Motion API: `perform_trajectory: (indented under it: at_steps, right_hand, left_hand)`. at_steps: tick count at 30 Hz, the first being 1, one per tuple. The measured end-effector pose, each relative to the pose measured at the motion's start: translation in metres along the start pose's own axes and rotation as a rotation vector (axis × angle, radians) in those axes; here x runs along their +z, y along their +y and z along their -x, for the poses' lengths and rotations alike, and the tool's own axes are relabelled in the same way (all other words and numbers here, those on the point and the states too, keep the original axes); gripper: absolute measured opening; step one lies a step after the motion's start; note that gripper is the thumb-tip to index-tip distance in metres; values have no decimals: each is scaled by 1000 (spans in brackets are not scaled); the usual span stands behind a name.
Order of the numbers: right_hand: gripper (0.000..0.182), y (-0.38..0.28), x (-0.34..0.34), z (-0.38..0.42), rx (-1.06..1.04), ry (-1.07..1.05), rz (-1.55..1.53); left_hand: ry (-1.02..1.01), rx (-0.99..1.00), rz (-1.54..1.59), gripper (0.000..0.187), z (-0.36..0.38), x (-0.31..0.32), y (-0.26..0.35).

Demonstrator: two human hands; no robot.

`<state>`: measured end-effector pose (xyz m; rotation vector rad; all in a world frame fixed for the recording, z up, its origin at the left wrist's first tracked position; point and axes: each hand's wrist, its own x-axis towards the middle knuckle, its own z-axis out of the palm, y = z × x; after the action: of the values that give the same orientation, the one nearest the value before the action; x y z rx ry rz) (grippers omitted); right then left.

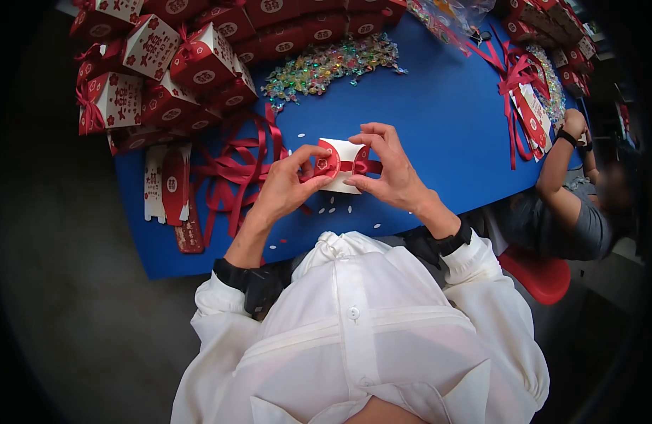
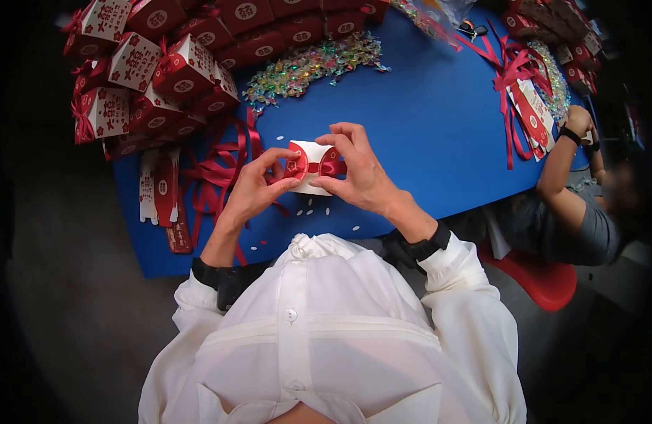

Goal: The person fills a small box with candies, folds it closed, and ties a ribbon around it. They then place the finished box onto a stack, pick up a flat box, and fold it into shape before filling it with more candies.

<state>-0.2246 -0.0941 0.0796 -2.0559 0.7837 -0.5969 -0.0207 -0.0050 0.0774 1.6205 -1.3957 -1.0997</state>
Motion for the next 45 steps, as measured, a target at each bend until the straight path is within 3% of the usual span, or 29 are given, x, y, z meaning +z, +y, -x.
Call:
perform_trajectory:
  at_steps: [2,6,12,15,17,19,24,30,32,33,38,40,42,45]
  right_hand:
    - [65,3,2,1,-103,15,91]
    - [67,20,21,0,-77,-7,58]
    - [67,25,21,-18,-165,-97,67]
    - [59,15,16,-24,-209,-58,92]
    - [47,4,10,-26,-343,2,373]
    - [42,6,12,-26,-319,-43,333]
    - [34,5,7,-29,-297,-149,287]
    - [33,2,7,-31,-261,-185,277]
    - [34,3,6,-30,-251,-192,292]
    - [34,3,6,-30,-249,-191,293]
    - [33,2,4,-30,-222,-207,260]
    - [34,2,3,-30,-218,-208,258]
    - [34,2,4,-31,-218,-209,255]
    - [33,2,4,-31,-234,-200,258]
  left_hand:
    - [4,-6,46,39,2,3,-3]
    - [32,-5,168,38,3,10,-13]
    - [93,-63,108,36,5,11,-10]
    - [130,-6,57,37,2,15,-7]
    - [132,5,73,34,0,15,-10]
    - [131,17,90,32,-2,14,-14]
    - [103,-165,295,26,-2,2,-24]
    - [-18,-196,-196,28,3,-28,21]
    - [-247,-213,-374,21,3,-33,20]
    - [-249,-211,-374,21,3,-34,14]
    - [-326,-159,223,18,2,-43,3]
    - [-332,-199,276,18,3,-44,7]
    - [-286,21,536,18,3,-40,6]
    - [-284,-19,769,18,-3,-30,6]
